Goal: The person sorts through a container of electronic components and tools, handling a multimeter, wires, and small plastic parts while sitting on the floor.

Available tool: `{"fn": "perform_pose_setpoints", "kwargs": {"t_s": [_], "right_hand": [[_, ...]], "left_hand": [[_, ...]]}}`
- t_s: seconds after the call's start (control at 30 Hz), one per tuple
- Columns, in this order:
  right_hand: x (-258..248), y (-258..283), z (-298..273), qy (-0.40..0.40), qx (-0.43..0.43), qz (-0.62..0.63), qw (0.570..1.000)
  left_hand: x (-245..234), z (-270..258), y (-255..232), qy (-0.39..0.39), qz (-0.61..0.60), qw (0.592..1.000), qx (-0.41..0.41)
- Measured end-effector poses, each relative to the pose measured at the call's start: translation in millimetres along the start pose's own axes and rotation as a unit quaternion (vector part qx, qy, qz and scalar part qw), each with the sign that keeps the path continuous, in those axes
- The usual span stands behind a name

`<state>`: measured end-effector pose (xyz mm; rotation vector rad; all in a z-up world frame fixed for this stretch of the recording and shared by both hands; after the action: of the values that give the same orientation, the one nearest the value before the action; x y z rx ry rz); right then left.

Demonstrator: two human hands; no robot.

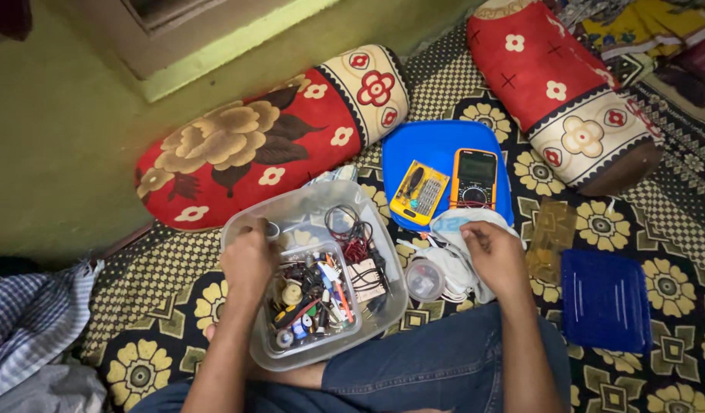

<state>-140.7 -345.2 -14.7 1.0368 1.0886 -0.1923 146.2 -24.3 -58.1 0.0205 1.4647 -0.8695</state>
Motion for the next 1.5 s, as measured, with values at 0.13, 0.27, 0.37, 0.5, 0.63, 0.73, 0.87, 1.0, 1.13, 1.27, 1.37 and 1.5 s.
{"fn": "perform_pose_setpoints", "kwargs": {"t_s": [0.13, 0.27, 0.37, 0.5, 0.63, 0.73, 0.87, 1.0, 1.13, 1.27, 1.37, 1.5], "right_hand": [[1.2, -0.7, -2.5, 0.015, -0.014, -0.026, 0.999], [8.3, 7.0, -5.6, 0.050, -0.059, -0.122, 0.989], [8.3, 20.7, -10.3, 0.015, -0.082, -0.262, 0.961], [16.6, 2.7, -7.1, 0.144, 0.068, -0.302, 0.940], [26.4, -18.5, 5.5, 0.107, 0.043, -0.315, 0.942], [-12.1, -24.1, -4.9, -0.120, 0.060, -0.274, 0.952], [-76.5, -21.3, -27.2, -0.402, -0.021, -0.208, 0.891], [-89.6, -35.8, -29.3, -0.394, 0.064, -0.128, 0.908], [-65.6, -39.1, -11.3, -0.233, 0.143, -0.318, 0.908], [-19.3, -55.1, 16.5, -0.155, 0.120, -0.313, 0.929], [21.1, -79.6, 46.6, -0.144, 0.039, -0.243, 0.959], [50.0, -109.6, 88.9, -0.144, 0.069, -0.156, 0.975]], "left_hand": [[1.9, 0.7, 1.7, 0.015, 0.039, 0.999, -0.018], [5.5, 0.8, 4.2, 0.036, 0.051, 0.998, -0.032], [9.4, 1.2, 8.6, 0.053, 0.067, 0.995, -0.044], [15.2, 2.9, 11.9, 0.090, 0.080, 0.990, -0.067], [13.7, 3.5, 12.4, 0.091, 0.074, 0.990, -0.077], [2.0, 0.5, 3.3, 0.042, 0.055, 0.997, -0.040], [-13.2, 0.6, -13.5, 0.041, 0.035, 0.997, -0.059], [-34.4, 2.8, -30.1, -0.015, 0.011, 0.999, -0.027], [-47.5, 2.5, -40.4, -0.037, -0.002, 0.999, -0.028], [-57.0, -0.8, -44.8, -0.067, -0.061, 0.996, 0.002], [-62.0, -3.4, -44.4, -0.076, -0.109, 0.991, 0.003], [-68.8, -1.8, -43.9, -0.070, -0.124, 0.990, -0.003]]}}
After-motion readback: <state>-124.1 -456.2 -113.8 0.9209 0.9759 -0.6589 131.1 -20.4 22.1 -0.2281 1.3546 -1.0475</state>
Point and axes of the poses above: each hand's wrist, its own z-axis towards the middle knuckle, its own x-axis out of the palm, y = z × x, the point moved 4 cm from there along z, towards the middle knuckle, and after that the axes turned 11 degrees about -z, right-handed, at the moved point
